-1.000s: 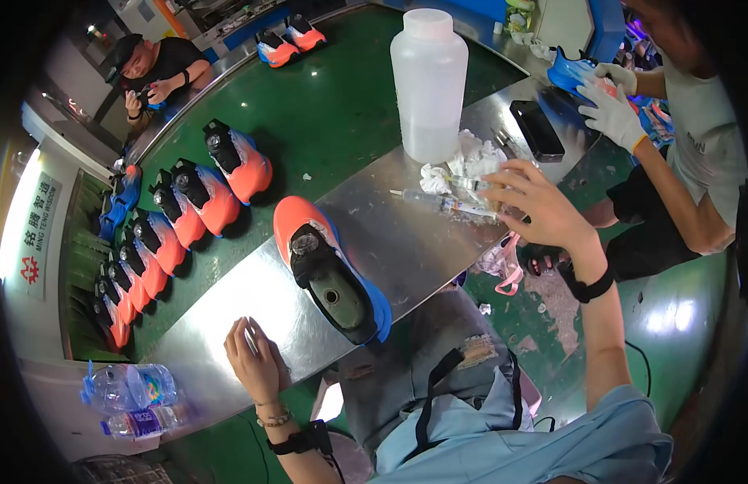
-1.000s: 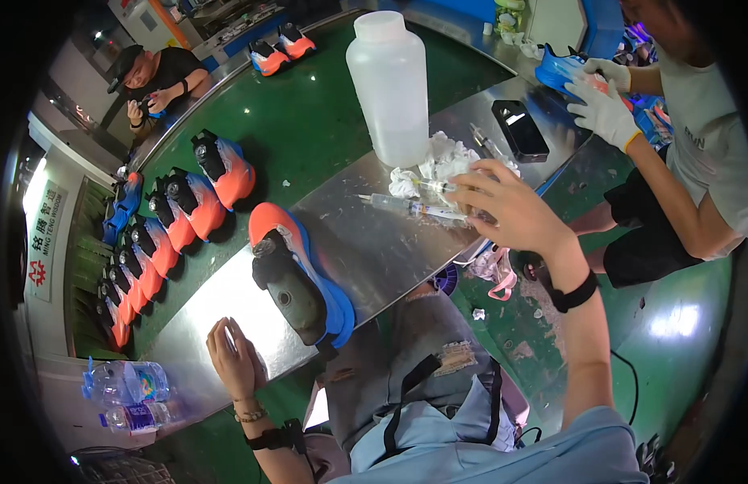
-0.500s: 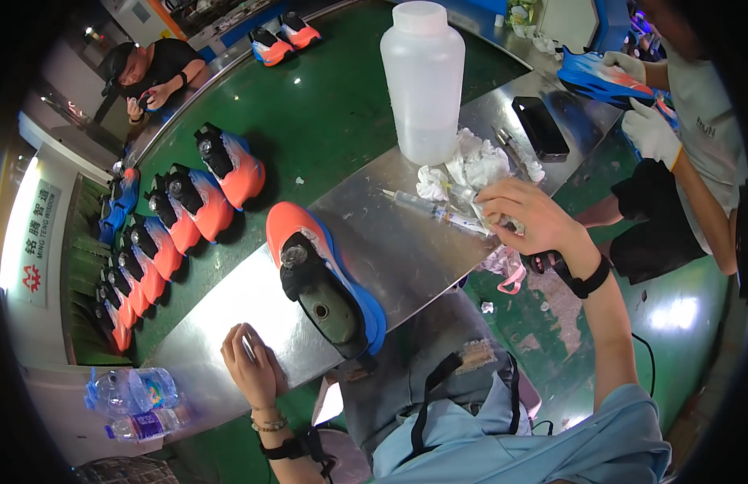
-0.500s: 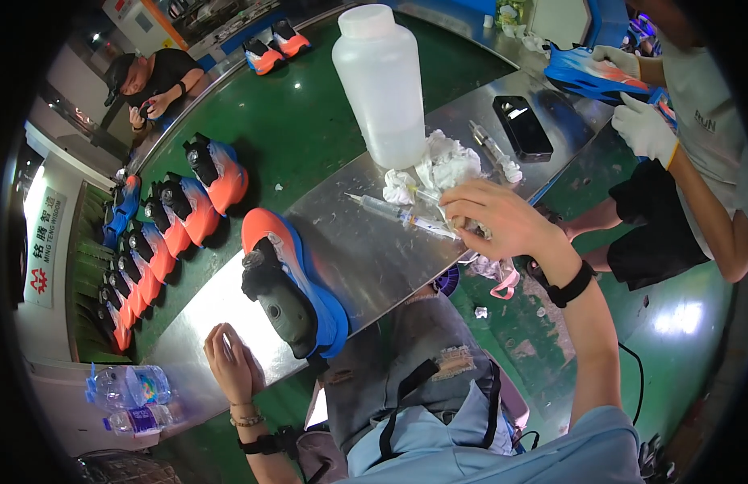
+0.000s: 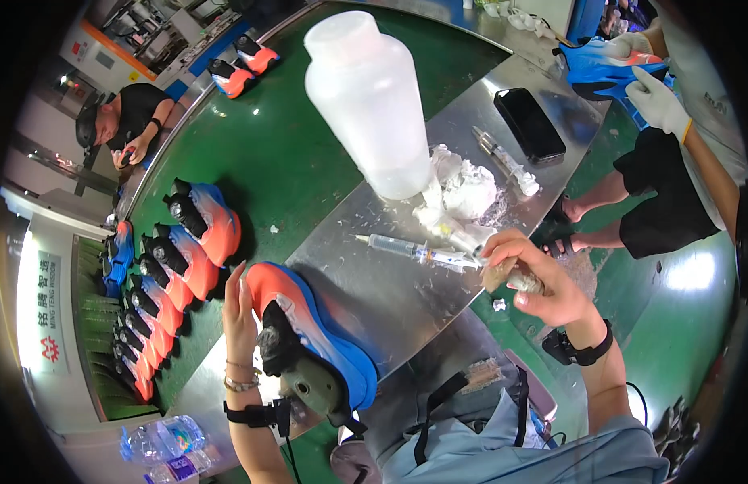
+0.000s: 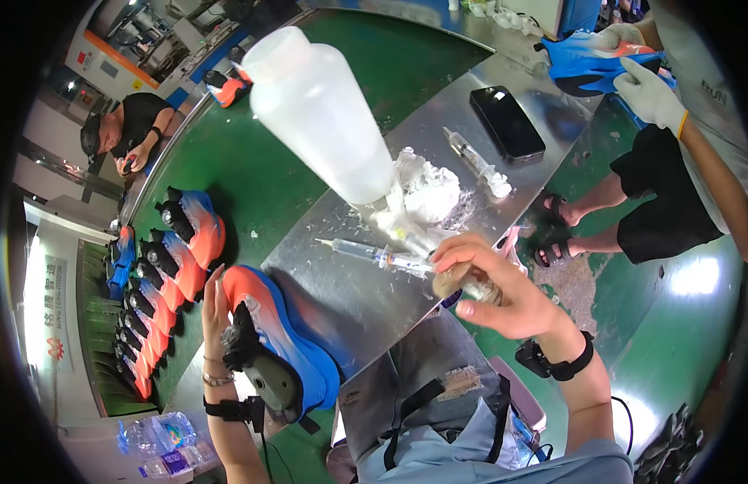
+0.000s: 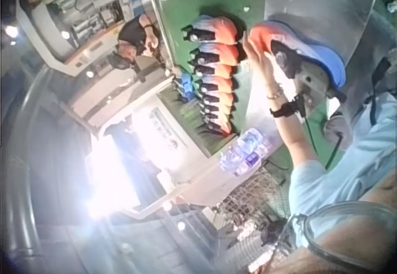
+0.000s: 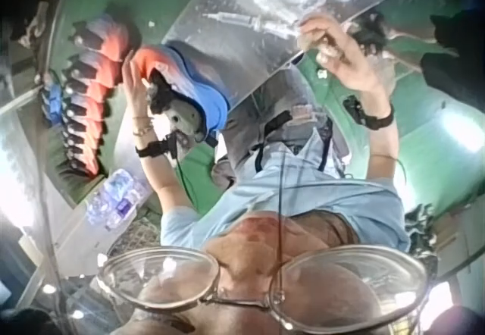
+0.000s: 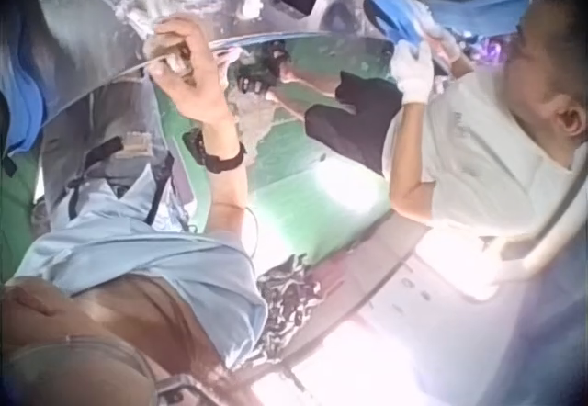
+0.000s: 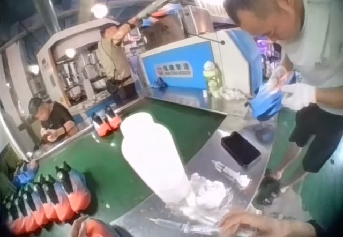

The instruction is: Apply glue to the heel area of shoes using a syringe and then placing them on a conveyor belt.

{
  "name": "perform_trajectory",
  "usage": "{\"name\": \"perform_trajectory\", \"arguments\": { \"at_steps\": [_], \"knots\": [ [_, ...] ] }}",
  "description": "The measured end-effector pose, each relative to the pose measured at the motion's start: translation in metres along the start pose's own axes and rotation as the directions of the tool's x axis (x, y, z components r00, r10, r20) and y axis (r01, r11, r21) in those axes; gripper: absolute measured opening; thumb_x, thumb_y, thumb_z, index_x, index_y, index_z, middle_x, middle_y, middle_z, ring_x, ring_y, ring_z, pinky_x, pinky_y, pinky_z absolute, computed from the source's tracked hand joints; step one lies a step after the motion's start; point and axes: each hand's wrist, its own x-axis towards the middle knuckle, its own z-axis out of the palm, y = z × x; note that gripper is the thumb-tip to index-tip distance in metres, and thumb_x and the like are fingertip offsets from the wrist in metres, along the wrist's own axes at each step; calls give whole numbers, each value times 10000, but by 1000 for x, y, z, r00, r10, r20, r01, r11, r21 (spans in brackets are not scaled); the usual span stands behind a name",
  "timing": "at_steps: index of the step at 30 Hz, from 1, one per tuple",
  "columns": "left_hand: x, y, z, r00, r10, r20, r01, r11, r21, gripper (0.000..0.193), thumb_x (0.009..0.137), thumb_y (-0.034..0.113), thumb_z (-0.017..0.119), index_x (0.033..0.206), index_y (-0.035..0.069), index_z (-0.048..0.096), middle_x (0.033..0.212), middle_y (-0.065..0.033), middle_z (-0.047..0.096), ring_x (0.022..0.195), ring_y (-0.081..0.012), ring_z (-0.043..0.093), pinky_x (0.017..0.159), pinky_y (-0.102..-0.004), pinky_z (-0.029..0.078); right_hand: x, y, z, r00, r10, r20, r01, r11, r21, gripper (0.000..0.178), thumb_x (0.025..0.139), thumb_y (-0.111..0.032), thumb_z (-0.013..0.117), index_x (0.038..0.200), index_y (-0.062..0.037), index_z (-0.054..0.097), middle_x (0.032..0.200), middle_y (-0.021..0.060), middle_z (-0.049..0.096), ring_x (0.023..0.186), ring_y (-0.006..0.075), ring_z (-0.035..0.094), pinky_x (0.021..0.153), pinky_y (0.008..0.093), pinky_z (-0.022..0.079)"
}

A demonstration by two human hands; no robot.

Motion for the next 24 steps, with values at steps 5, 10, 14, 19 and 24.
{"name": "perform_trajectory", "arguments": {
  "at_steps": [5,10,14,19,24],
  "knots": [
    [35,8,10,903,-361,234,430,775,-463,444,1005,346,412,1078,-36,626,919,-80,652,797,-109,596,753,-247,479,11,-6,-3,989,29,143,-40,997,73,637,746,-166,730,1305,-48,447,1210,105,373,1116,200,450,932,316,385],
    [40,2,9,864,-418,280,501,767,-401,371,983,295,480,1056,-43,614,861,-56,650,720,-100,603,657,-232,490,29,1,5,985,-48,165,6,970,245,657,707,-167,750,1273,-39,443,1188,114,378,1070,183,457,901,290,379],
    [28,0,11,880,-417,226,474,744,-471,332,969,265,513,1059,-42,599,886,-48,643,758,-92,601,672,-233,487,40,7,18,993,110,32,-115,962,248,543,780,-103,701,1240,-27,421,1137,96,464,987,159,532,898,293,401],
    [22,6,17,933,-344,106,353,815,-459,337,955,279,542,1065,-34,599,881,-34,627,765,-78,576,688,-225,472,34,-3,21,990,142,-26,-91,753,652,481,846,-93,653,1253,-21,407,1105,106,538,1012,157,567,894,287,427],
    [24,6,21,928,-362,83,355,798,-488,296,945,265,552,992,-19,618,849,-13,610,746,-67,557,683,-223,461,24,-2,24,988,25,-151,-24,1000,4,410,887,-140,587,1238,-3,426,1066,102,557,922,176,588,840,331,479]
  ]
}}
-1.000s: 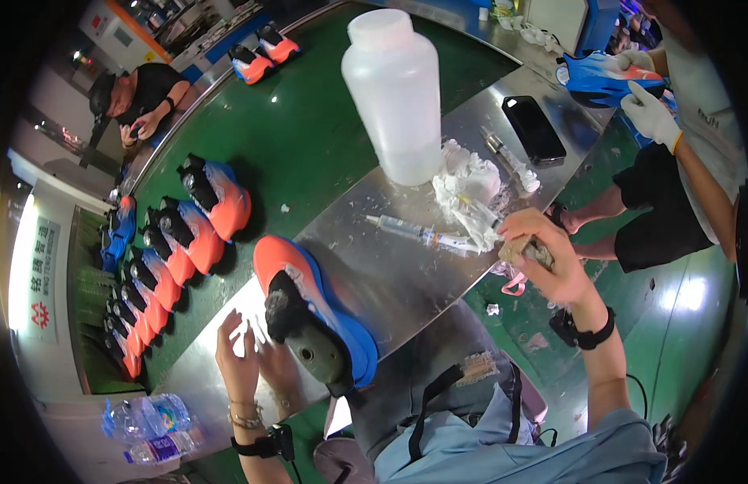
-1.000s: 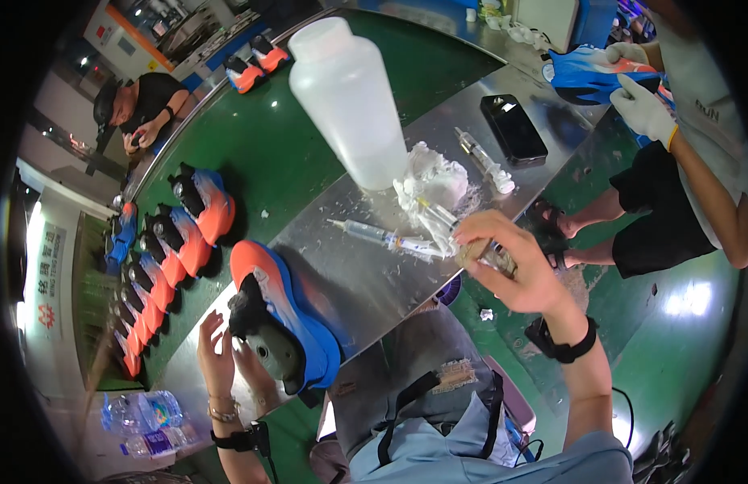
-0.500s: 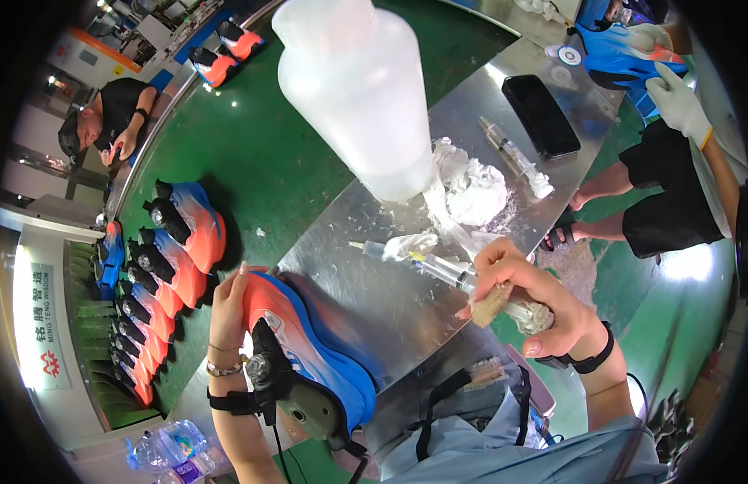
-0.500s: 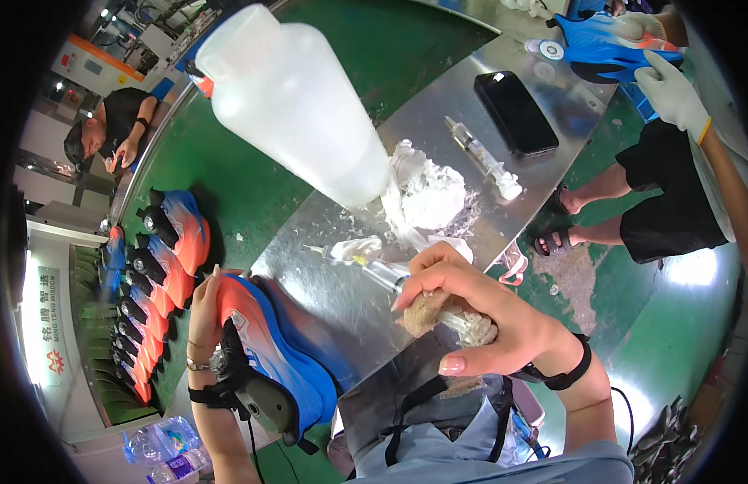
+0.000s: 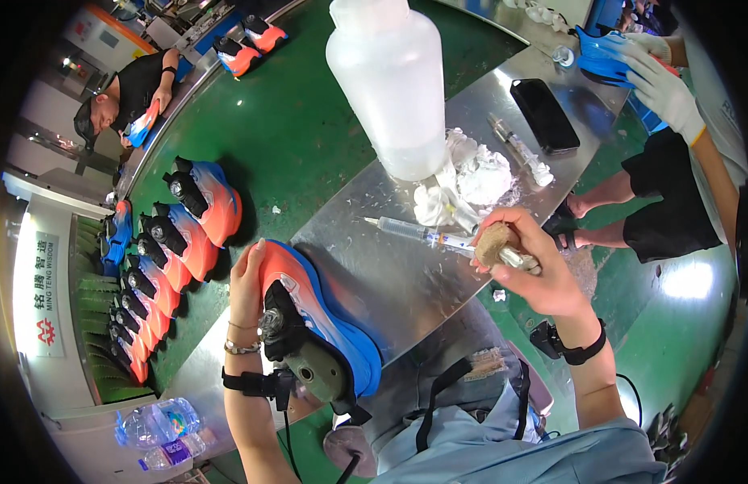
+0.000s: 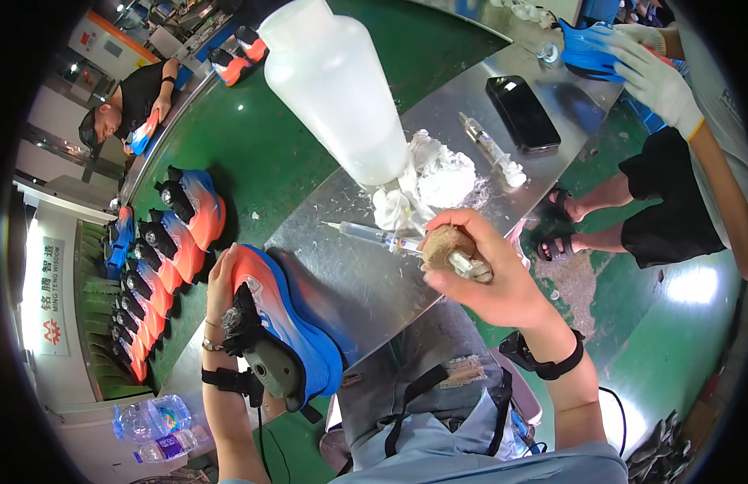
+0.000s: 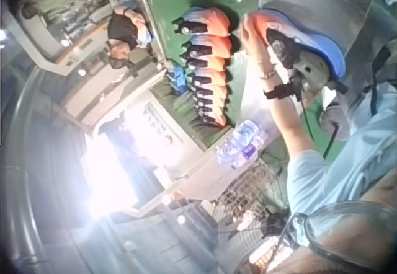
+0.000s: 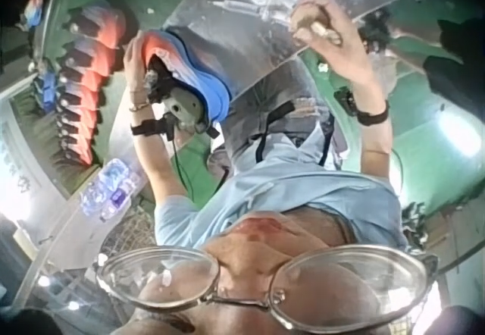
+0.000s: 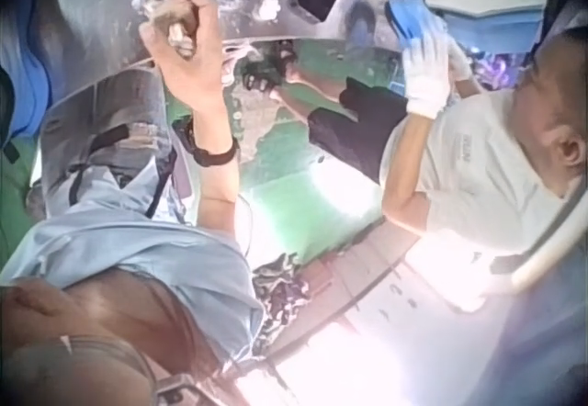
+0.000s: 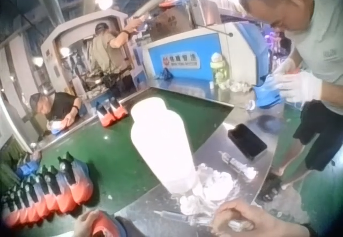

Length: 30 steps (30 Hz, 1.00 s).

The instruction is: Apply glue to the heel area of shoes using a syringe and then placing them on a conveyor belt.

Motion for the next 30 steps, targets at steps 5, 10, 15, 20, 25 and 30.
{"name": "perform_trajectory", "arguments": {
  "at_steps": [5,10,15,20,25,30],
  "knots": [
    [1,-6,1,998,48,30,-47,998,-47,244,952,219,534,947,-10,618,835,1,598,748,-56,541,691,-215,451,-8,-4,-6,996,-4,-91,25,973,229,347,892,-78,562,1213,2,456,1030,82,570,892,148,578,808,309,483],
    [2,-9,2,999,42,17,-40,995,-92,244,950,217,537,928,-11,622,831,2,596,745,-55,537,689,-212,448,-4,-4,-10,995,-18,-96,29,994,105,329,918,-131,523,1213,4,468,1039,89,576,888,159,586,780,311,496],
    [4,-8,-1,1000,-23,20,25,994,-105,257,947,227,545,920,-12,636,841,-4,606,755,-58,545,699,-212,452,-7,2,-16,979,-139,-152,158,980,118,548,946,-454,449,1236,10,437,1041,113,556,892,195,579,793,333,477],
    [8,-12,-6,998,-68,15,69,991,-113,274,936,234,563,953,-26,651,894,-15,626,799,-66,557,733,-217,457,-21,9,-15,974,-113,-195,136,985,107,730,909,-645,361,1236,6,409,1029,123,526,880,226,556,782,358,459],
    [-22,4,-15,927,275,-253,-257,961,104,287,943,210,539,1039,-47,627,974,-42,638,866,-98,576,778,-250,465,-33,13,-12,966,-89,-244,124,983,134,705,934,-639,262,1218,-15,425,1028,125,529,869,224,558,778,353,459],
    [-93,46,-23,766,562,-312,-561,821,103,406,941,307,520,1078,-72,571,975,-134,648,864,-186,621,794,-312,494,-29,3,10,931,-53,-362,54,999,-9,599,979,-528,232,1169,-11,467,999,127,542,827,220,581,764,341,470]
  ]
}}
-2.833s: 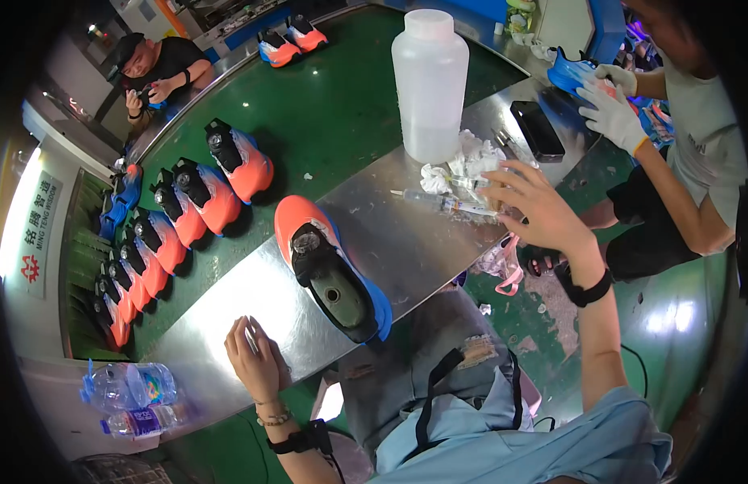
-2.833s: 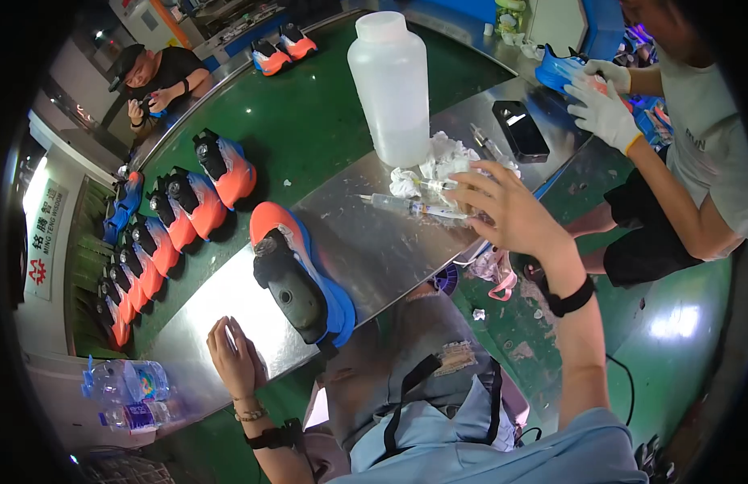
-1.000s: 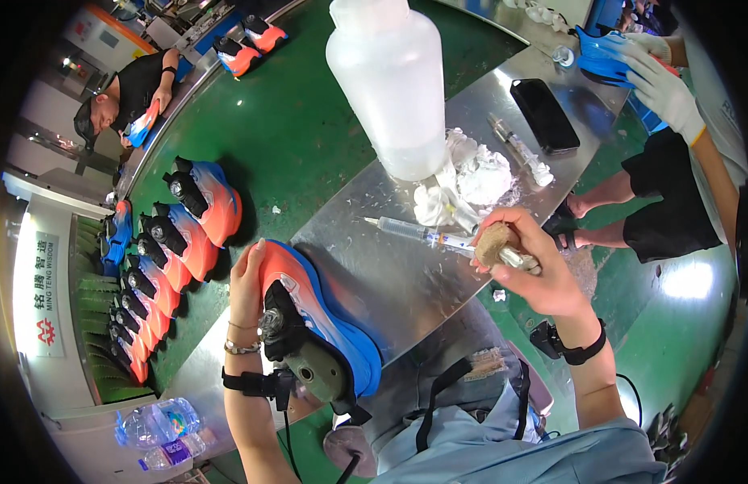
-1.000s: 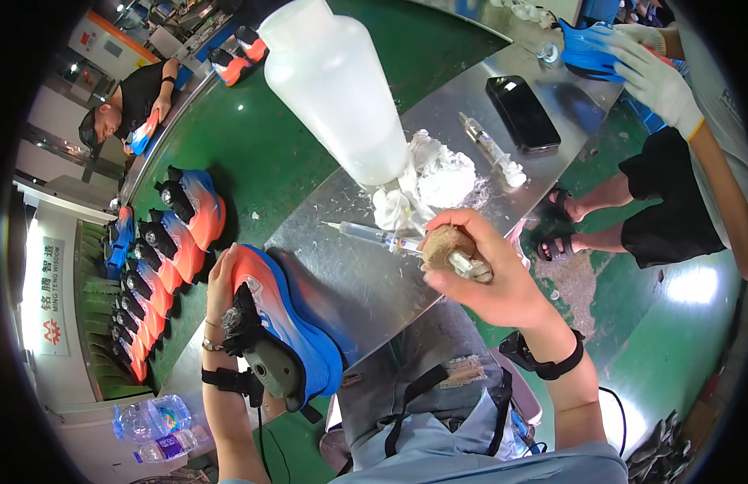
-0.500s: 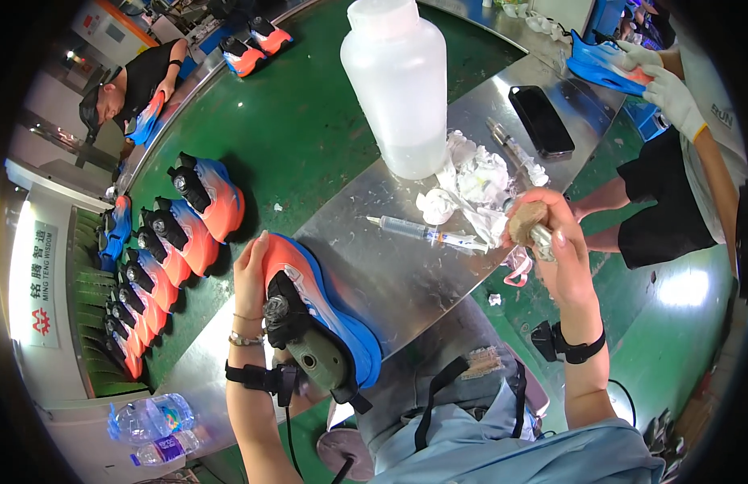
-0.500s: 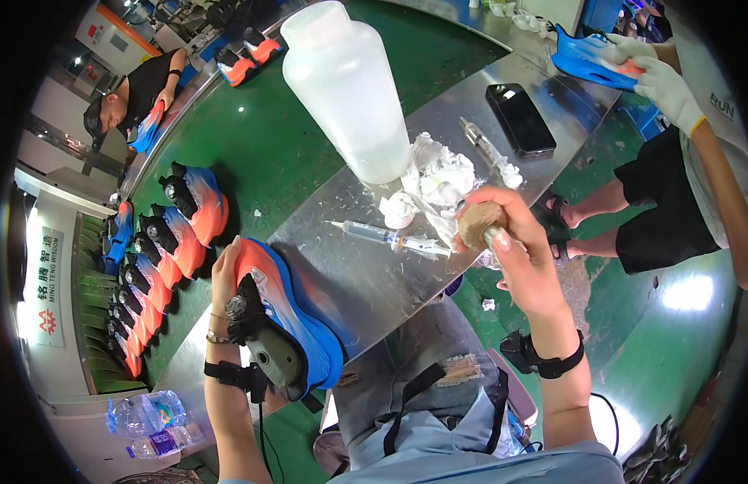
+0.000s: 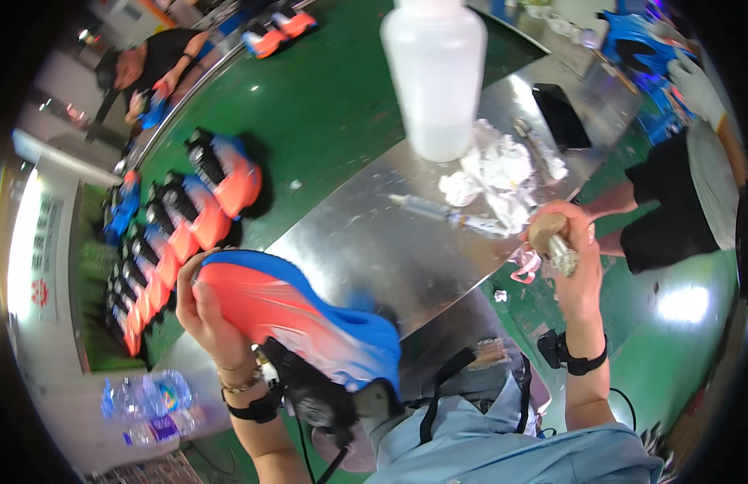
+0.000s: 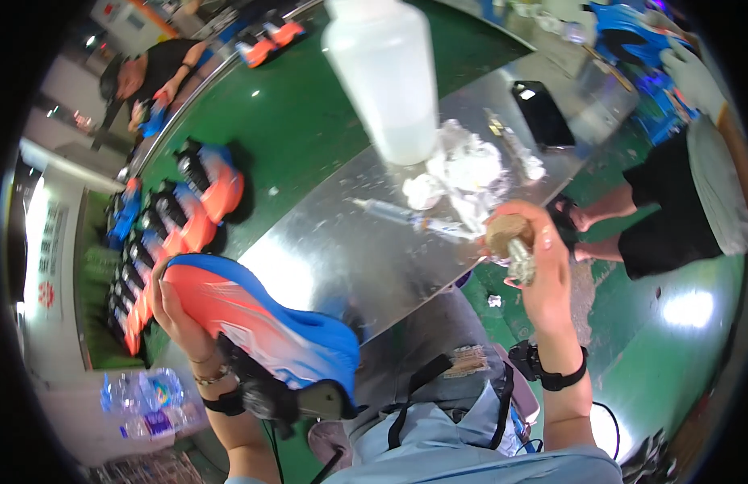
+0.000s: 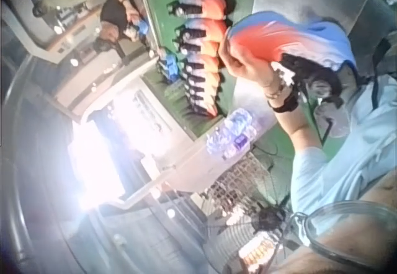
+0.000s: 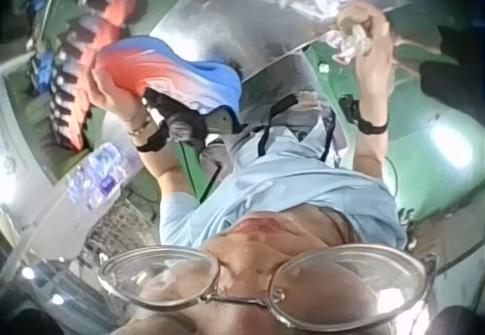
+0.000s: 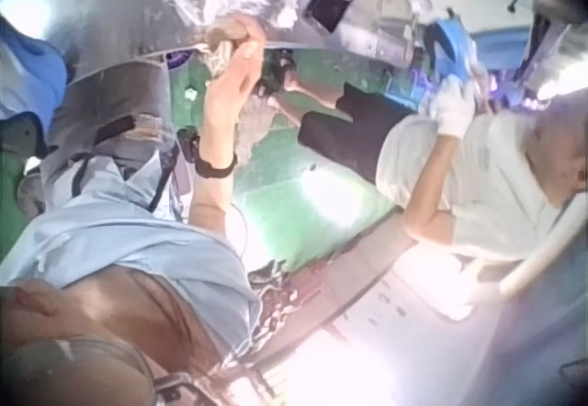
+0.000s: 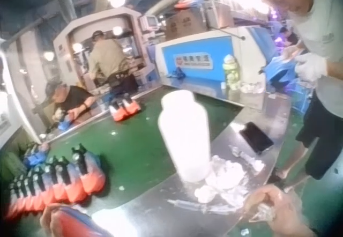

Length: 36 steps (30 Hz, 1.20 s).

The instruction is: Apply glue to the heel area of shoes using a syringe and then placing them on a conveyor belt.

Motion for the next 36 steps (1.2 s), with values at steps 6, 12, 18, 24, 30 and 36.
{"name": "perform_trajectory", "arguments": {
  "at_steps": [6,12,18,24,30,36],
  "knots": [
    [-19,43,8,917,313,247,-281,947,-156,598,778,390,728,1047,-110,538,908,-259,663,819,-289,679,737,-346,544,-13,-51,44,954,-203,220,161,967,195,560,962,-531,296,1155,-39,480,974,122,531,736,267,581,610,330,476],
    [-8,58,16,715,565,411,-502,825,-259,598,651,232,858,1046,-101,557,894,-233,678,838,-317,691,728,-348,558,-23,-106,73,735,-417,534,-122,693,710,350,915,-429,560,971,-88,507,957,155,571,632,346,634,536,368,558],
    [-12,62,20,730,543,416,-484,840,-246,597,618,246,877,1019,-89,588,904,-203,687,820,-281,695,707,-320,563,-19,-114,87,701,-358,617,-234,701,673,303,938,-388,537,889,-89,533,853,157,602,612,369,644,566,375,582],
    [-8,56,21,640,576,509,-555,804,-213,787,720,607,707,1043,-84,514,860,-233,661,789,-312,684,690,-376,562,-12,-105,88,682,-320,657,-298,699,650,321,946,-404,513,881,-94,564,884,171,612,586,365,638,558,394,583],
    [-5,46,21,698,533,478,-473,845,-252,840,730,648,668,1082,-89,468,913,-246,619,774,-339,674,690,-444,581,-2,-95,84,639,-373,673,-241,733,636,347,940,-408,522,827,-93,614,903,195,620,558,354,629,559,417,585],
    [-13,36,20,932,286,222,-243,949,-200,795,720,516,750,1108,-123,481,947,-251,639,836,-333,678,737,-398,569,-18,-64,95,782,-335,526,-198,667,718,357,925,-420,547,816,-87,614,856,206,601,569,338,630,545,392,582]
  ]
}}
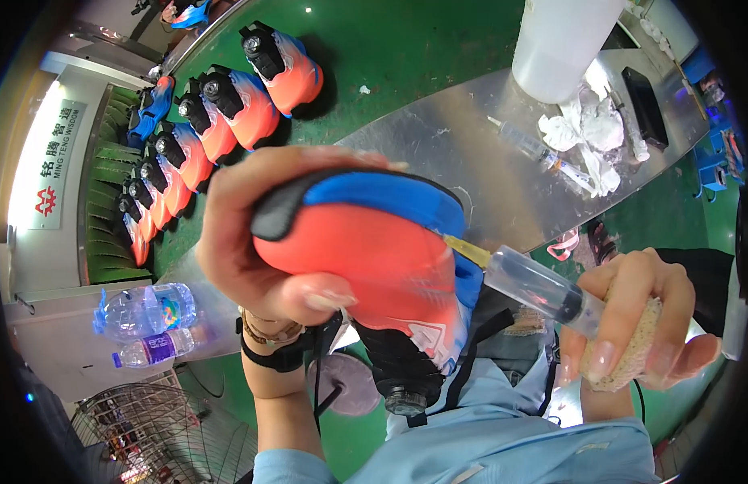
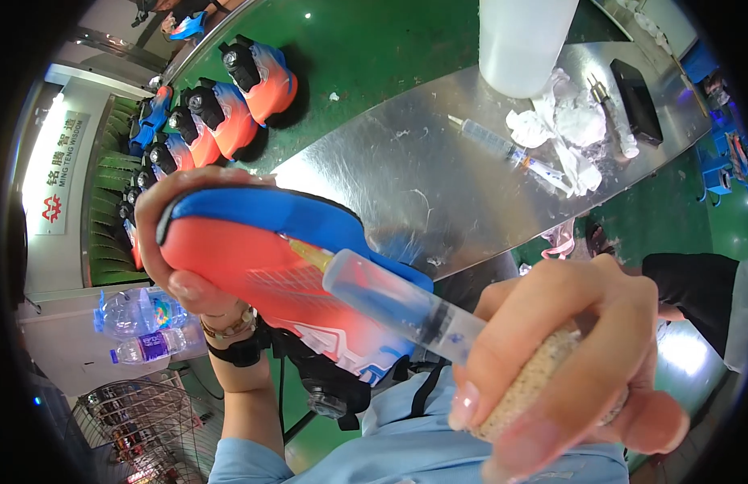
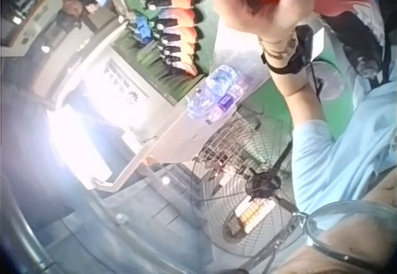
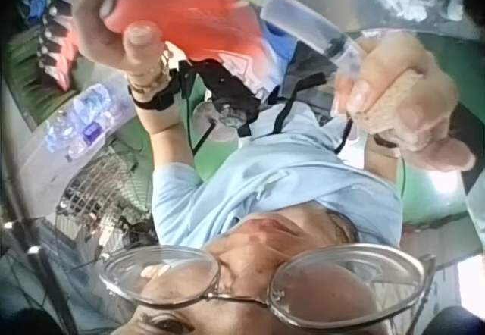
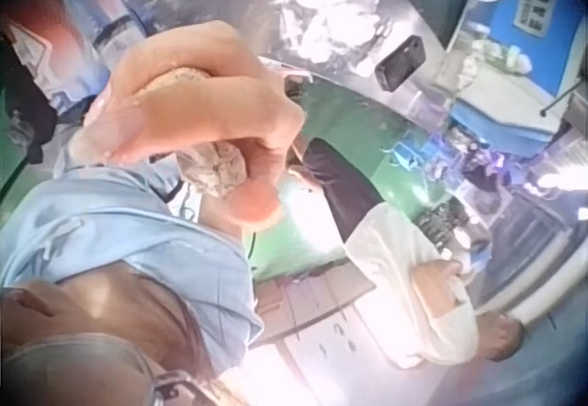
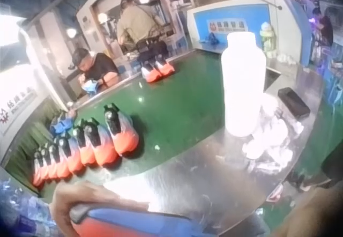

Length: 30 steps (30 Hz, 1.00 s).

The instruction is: Apply glue to the heel area of shoes using a syringe and then placing them on a conveyor belt.

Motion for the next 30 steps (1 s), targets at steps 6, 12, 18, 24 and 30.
{"name": "perform_trajectory", "arguments": {
  "at_steps": [6,12,18,24,30],
  "knots": [
    [1,-26,-17,996,-19,-92,25,997,72,784,808,577,627,1144,-113,467,1020,-253,611,857,-342,668,737,-404,562,-14,20,-15,994,96,-46,-96,995,-18,404,939,-462,492,895,-75,600,831,197,567,574,324,617,527,369,569],
    [-1,-39,-28,976,-94,-198,156,932,328,679,932,533,386,1173,-95,483,1077,-229,598,962,-291,613,870,-376,481,-32,34,-19,956,237,-172,-256,962,-96,478,943,-481,461,927,-23,598,846,229,554,612,331,613,537,399,561],
    [-9,-57,-40,915,-166,-368,286,910,300,555,986,450,334,1152,-37,540,1040,-78,580,946,-147,534,861,-289,424,-54,30,-18,874,382,-302,-422,903,-79,664,905,-579,474,922,53,676,895,202,647,767,256,640,690,329,500],
    [-17,-74,-58,856,-118,-503,334,869,365,384,1004,399,404,855,60,506,822,30,415,783,-83,372,741,-239,340,-73,23,-21,846,415,-335,-479,868,-134,648,911,-574,463,906,35,686,878,194,650,750,253,644,666,331,497],
    [-22,-93,-75,784,-87,-615,410,816,407,442,1002,373,411,1140,-39,494,1130,-66,499,1051,-144,452,937,-271,330,-83,21,-24,837,407,-366,-493,851,-180,642,923,-564,439,886,27,686,870,193,649,738,251,644,648,330,495]
  ]
}}
